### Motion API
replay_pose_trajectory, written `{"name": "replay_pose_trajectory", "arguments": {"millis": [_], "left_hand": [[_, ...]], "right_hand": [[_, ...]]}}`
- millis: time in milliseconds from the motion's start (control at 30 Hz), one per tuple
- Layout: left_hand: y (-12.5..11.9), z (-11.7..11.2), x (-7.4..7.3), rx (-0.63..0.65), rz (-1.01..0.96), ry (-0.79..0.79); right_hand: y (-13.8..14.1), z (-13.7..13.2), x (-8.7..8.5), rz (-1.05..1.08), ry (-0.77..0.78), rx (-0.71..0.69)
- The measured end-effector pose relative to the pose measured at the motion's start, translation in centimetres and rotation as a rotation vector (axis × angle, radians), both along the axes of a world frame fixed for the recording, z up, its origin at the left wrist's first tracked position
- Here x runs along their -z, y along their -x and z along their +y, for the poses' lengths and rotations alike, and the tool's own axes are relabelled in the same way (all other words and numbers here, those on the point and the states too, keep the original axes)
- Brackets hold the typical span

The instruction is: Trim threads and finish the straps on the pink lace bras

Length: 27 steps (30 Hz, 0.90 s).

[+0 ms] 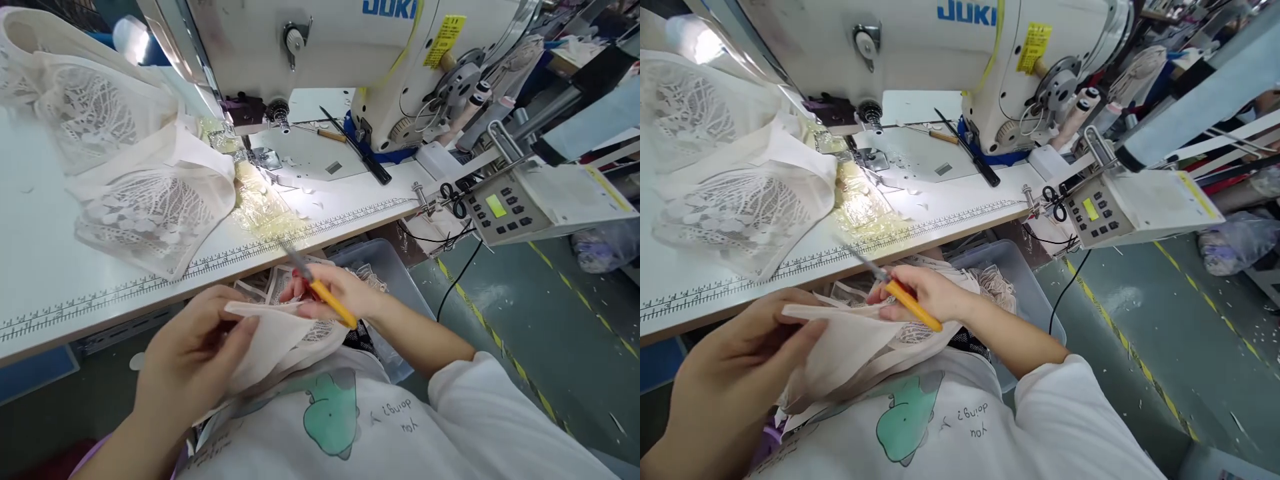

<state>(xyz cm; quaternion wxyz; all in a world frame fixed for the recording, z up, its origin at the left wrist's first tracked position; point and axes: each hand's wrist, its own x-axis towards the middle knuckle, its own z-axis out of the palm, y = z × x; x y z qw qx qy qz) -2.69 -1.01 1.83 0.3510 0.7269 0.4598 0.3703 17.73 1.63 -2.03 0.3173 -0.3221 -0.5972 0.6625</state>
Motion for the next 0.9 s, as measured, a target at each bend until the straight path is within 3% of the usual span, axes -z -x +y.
{"name": "replay_pose_trajectory", "arguments": {"millis": [100,233,367,500,633,700,767,833,900], "left_hand": [[0.3,0.2,0.5,-0.135,-0.167,0.112],[-0.2,-0.1,0.6,-0.241,-0.249,0.248],[-1.3,-1.0,-0.7,-0.406,-0.329,0.358],[-1.9,-1.7,-2.0,-0.327,-0.36,0.343],[-1.2,-1.5,-1.1,-0.247,-0.245,0.296],[-0.6,-1.0,-0.1,-0.271,-0.074,0.141],[-0.2,-0.4,0.7,-0.284,0.105,-0.214],[-0.3,0.2,0.9,-0.128,0.248,-0.543],[-1.0,0.6,0.7,0.132,0.351,-0.684]], "right_hand": [[0.2,-1.0,0.4,0.184,-0.002,0.077],[1.1,-1.9,1.0,0.077,-0.043,0.278],[1.7,-2.7,0.9,0.078,-0.116,0.43],[1.5,-3.8,-0.3,0.058,-0.265,0.488],[1.2,-4.4,-0.8,-0.148,-0.379,0.595],[1.1,-4.3,-0.5,-0.243,-0.401,0.63],[1.0,-4.1,0.0,-0.31,-0.427,0.645],[0.9,-3.9,0.4,-0.364,-0.481,0.632],[0.8,-3.7,0.5,-0.392,-0.556,0.595]]}}
